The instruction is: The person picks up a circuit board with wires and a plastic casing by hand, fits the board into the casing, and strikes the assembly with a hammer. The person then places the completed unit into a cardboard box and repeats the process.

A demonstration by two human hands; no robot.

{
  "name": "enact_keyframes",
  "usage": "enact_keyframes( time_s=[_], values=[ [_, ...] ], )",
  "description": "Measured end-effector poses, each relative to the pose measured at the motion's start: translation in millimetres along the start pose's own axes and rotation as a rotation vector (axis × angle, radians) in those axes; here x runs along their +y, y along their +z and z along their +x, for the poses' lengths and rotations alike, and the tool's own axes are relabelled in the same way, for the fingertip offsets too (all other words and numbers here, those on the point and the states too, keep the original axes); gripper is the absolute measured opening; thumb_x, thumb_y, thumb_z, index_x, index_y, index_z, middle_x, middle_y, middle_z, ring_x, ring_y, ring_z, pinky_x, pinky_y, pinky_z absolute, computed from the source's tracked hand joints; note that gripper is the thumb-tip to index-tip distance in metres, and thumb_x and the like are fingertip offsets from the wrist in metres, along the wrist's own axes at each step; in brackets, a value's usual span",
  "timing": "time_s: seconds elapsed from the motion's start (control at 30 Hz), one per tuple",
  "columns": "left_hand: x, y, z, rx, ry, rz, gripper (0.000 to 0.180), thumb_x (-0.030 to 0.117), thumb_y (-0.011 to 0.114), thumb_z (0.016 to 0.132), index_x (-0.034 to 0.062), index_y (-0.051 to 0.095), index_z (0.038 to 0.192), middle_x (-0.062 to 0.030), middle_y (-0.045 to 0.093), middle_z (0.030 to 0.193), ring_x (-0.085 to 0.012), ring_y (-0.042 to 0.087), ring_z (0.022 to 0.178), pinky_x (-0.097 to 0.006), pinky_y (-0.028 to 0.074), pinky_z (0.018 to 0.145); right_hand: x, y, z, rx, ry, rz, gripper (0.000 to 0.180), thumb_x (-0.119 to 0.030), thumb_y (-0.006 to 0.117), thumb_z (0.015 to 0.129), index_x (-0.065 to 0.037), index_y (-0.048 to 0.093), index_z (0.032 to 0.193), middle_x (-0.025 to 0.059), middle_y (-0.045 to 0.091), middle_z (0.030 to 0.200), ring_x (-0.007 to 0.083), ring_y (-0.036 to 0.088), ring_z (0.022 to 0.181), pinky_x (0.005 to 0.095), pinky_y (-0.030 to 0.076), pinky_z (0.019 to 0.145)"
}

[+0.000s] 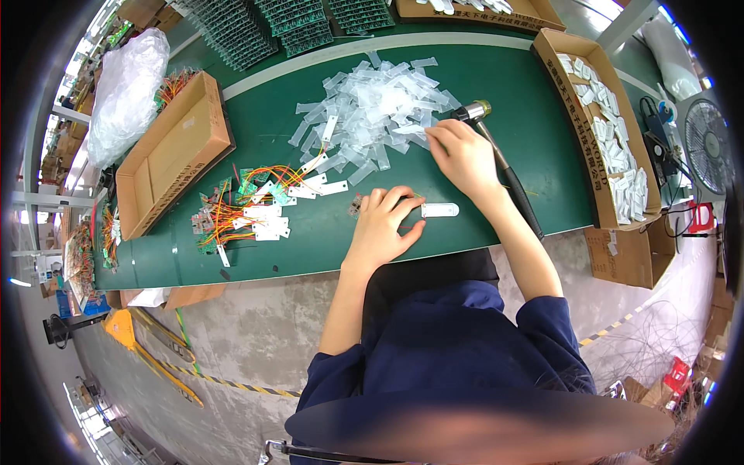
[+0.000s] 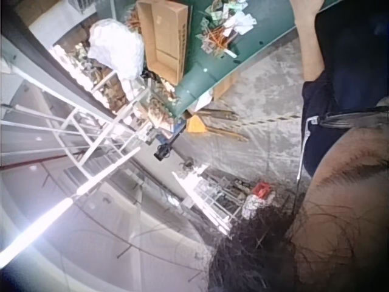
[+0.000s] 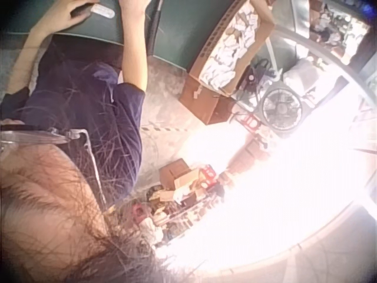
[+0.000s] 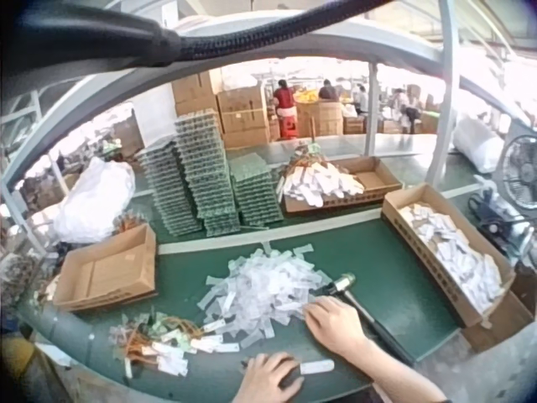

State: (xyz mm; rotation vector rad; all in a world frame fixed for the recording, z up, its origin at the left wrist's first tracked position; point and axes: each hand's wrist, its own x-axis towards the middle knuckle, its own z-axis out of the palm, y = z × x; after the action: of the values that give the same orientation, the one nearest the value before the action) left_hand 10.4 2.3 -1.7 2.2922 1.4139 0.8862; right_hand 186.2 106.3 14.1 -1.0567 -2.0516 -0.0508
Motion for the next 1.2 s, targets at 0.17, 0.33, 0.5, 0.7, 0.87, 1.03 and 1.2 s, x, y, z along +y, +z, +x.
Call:
enact_keyframes(
  time_s=[0.17, 0.33, 0.5, 0.7, 0.87, 1.03, 1.2],
  values=[
    [1, -3, -1, -0.009, -0.017, -0.011, 0.033, 0.019, 0.075, 0.073, 0.0141, 0.068, 0.105, 0.0024, 0.059, 0.107, -0.0217, 0.049, 0.094, -0.037, 0.039, 0.084, 7, -50, -21, -0.237, 0.524, 0.359, 0.012, -0.009, 0.066, 0.085, -0.002, 0.068, 0.094, 0.0091, 0.063, 0.073, 0.0173, 0.056, 0.058, 0.0299, 0.046, 0.058],
    [4, -4, 1, -0.01, -0.018, 0.01, 0.031, 0.02, 0.074, 0.075, 0.0146, 0.066, 0.105, 0.002, 0.057, 0.107, -0.0224, 0.051, 0.096, -0.038, 0.041, 0.086, 17, -64, -45, -0.232, 0.668, 0.371, 0.013, -0.007, 0.065, 0.085, 0.0, 0.069, 0.095, 0.0093, 0.061, 0.071, 0.0125, 0.053, 0.058, 0.0275, 0.044, 0.057],
    [4, -3, 0, -0.036, -0.044, -0.006, 0.032, 0.019, 0.075, 0.074, 0.0142, 0.067, 0.105, 0.0019, 0.058, 0.108, -0.023, 0.05, 0.098, -0.038, 0.041, 0.088, 7, -68, -45, -0.259, 0.489, 0.101, 0.018, -0.01, 0.063, 0.088, -0.004, 0.068, 0.104, 0.0109, 0.062, 0.088, 0.0245, 0.063, 0.071, 0.0346, 0.052, 0.066],
    [5, -5, 0, -0.05, -0.065, -0.011, 0.034, 0.018, 0.076, 0.074, 0.014, 0.068, 0.106, 0.0016, 0.059, 0.11, -0.0235, 0.049, 0.1, -0.037, 0.04, 0.09, -17, -68, -54, -0.296, 0.396, -0.014, 0.022, -0.014, 0.063, 0.089, -0.008, 0.066, 0.109, 0.0104, 0.055, 0.102, 0.0294, 0.064, 0.084, 0.0385, 0.053, 0.072],
    [4, -4, 1, -0.05, -0.066, -0.012, 0.034, 0.018, 0.076, 0.074, 0.0139, 0.068, 0.106, 0.001, 0.059, 0.11, -0.0235, 0.049, 0.101, -0.037, 0.04, 0.09, -17, -52, -65, -0.329, 0.253, -0.025, 0.021, -0.014, 0.067, 0.085, -0.001, 0.063, 0.101, 0.0121, 0.052, 0.107, 0.0299, 0.055, 0.1, 0.039, 0.048, 0.087],
    [4, -3, 1, -0.02, -0.021, 0.004, 0.032, 0.02, 0.074, 0.074, 0.0138, 0.067, 0.105, 0.0013, 0.058, 0.107, -0.0225, 0.051, 0.096, -0.038, 0.041, 0.086, -14, -47, -68, -0.272, 0.267, 0.066, 0.015, -0.005, 0.066, 0.082, 0.0, 0.062, 0.096, 0.0122, 0.053, 0.107, 0.0306, 0.055, 0.098, 0.04, 0.047, 0.087],
    [3, -3, 0, -0.019, -0.02, 0.009, 0.033, 0.02, 0.074, 0.074, 0.014, 0.066, 0.106, 0.0012, 0.058, 0.107, -0.0227, 0.051, 0.096, -0.039, 0.041, 0.087, -24, -58, -63, -0.271, 0.24, 0.255, 0.015, 0.002, 0.063, 0.08, -0.001, 0.064, 0.095, 0.0111, 0.059, 0.104, 0.0308, 0.057, 0.099, 0.0399, 0.049, 0.085]
  ],
)
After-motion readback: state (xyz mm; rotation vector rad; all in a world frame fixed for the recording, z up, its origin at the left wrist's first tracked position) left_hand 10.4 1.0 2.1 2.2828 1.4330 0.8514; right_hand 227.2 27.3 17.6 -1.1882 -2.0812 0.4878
